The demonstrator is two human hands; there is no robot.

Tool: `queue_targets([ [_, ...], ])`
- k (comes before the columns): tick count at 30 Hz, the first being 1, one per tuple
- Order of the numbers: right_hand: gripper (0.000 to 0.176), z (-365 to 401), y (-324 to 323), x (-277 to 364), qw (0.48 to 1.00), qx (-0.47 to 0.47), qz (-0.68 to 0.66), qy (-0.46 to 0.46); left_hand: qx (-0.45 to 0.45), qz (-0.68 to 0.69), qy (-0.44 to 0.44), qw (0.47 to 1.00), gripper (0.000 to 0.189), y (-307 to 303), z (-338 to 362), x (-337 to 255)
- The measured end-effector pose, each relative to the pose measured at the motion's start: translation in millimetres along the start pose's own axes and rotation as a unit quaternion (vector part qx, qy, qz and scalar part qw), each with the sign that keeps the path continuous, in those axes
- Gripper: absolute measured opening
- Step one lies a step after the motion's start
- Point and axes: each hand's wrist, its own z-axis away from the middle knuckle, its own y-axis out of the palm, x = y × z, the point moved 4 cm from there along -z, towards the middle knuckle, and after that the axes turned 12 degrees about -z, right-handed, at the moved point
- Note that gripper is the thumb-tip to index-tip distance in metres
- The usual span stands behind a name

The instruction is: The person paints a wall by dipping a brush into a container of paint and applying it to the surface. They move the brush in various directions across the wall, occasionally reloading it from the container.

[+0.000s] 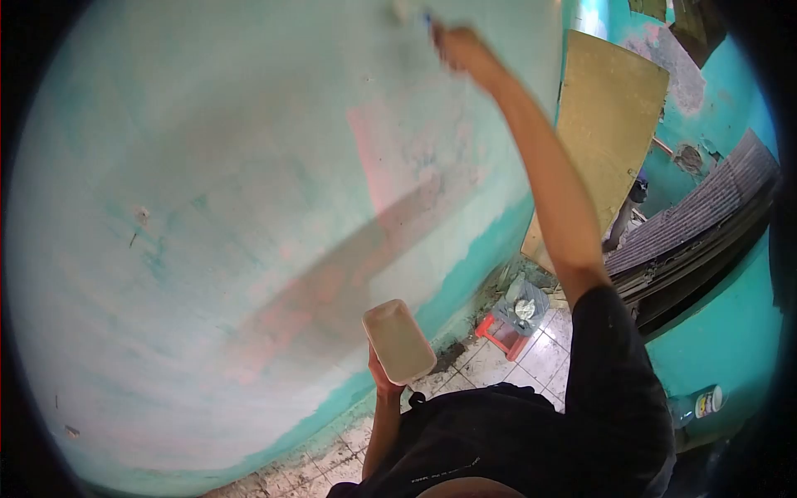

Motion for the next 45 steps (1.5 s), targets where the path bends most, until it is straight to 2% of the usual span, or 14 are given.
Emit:
queue_targets([
  [4, 0.052, -17, 14, 8, 0.998, 0.027, 0.058, -0.017, -0.016, 0.0, 0.009, 1.0, 0.061, 7, -7, 6],
  [7, 0.059, 91, 99, -174, 0.982, 0.079, 0.167, -0.025, -0.027, -0.033, 0.045, 0.998, 0.055, 11, -3, 14],
  [8, 0.05, 142, 135, -267, 0.911, 0.026, 0.361, -0.199, -0.033, -0.064, 0.071, 0.995, 0.053, 13, 1, 10],
  [10, 0.043, 255, 163, -324, 0.95, 0.127, 0.201, 0.201, -0.055, -0.048, 0.067, 0.995, 0.05, 16, 11, 9],
  [11, 0.044, 297, 170, -354, 0.948, 0.163, 0.243, 0.124, -0.075, -0.032, 0.059, 0.995, 0.047, 14, 15, 10],
  [15, 0.045, 322, 159, -386, 0.86, 0.3, 0.078, 0.404, -0.085, -0.011, 0.057, 0.995, 0.044, -8, 33, 13],
  [23, 0.046, 98, 86, -55, 0.994, 0.059, -0.083, 0.044, -0.115, -0.065, 0.076, 0.988, 0.046, 6, 61, 5],
  [28, 0.053, 178, 154, -193, 0.981, 0.034, -0.095, 0.164, -0.103, -0.057, 0.072, 0.99, 0.044, -18, 83, -2],
  [30, 0.055, 261, 198, -354, 0.995, 0.003, -0.097, 0.003, -0.151, -0.108, 0.096, 0.978, 0.041, -29, 93, -8],
  [32, 0.051, 364, 201, -339, 0.888, 0.038, -0.139, 0.437, -0.182, -0.144, 0.112, 0.966, 0.036, -40, 106, -20],
  [35, 0.043, 432, 202, -348, 0.877, 0.172, 0.024, 0.448, -0.223, -0.405, 0.16, 0.872, 0.03, -79, 123, -37],
  [37, 0.042, 444, 200, -290, 0.899, 0.186, -0.043, 0.394, -0.19, -0.119, 0.111, 0.968, 0.03, -65, 119, -44],
  [40, 0.038, 449, 183, -195, 0.899, 0.207, -0.123, 0.365, -0.245, -0.057, 0.051, 0.966, 0.035, -78, 125, -33],
  [45, 0.024, 467, 142, -84, 0.895, 0.225, -0.11, 0.37, -0.027, 0.102, 0.015, 0.994, 0.067, -42, 122, -28],
])
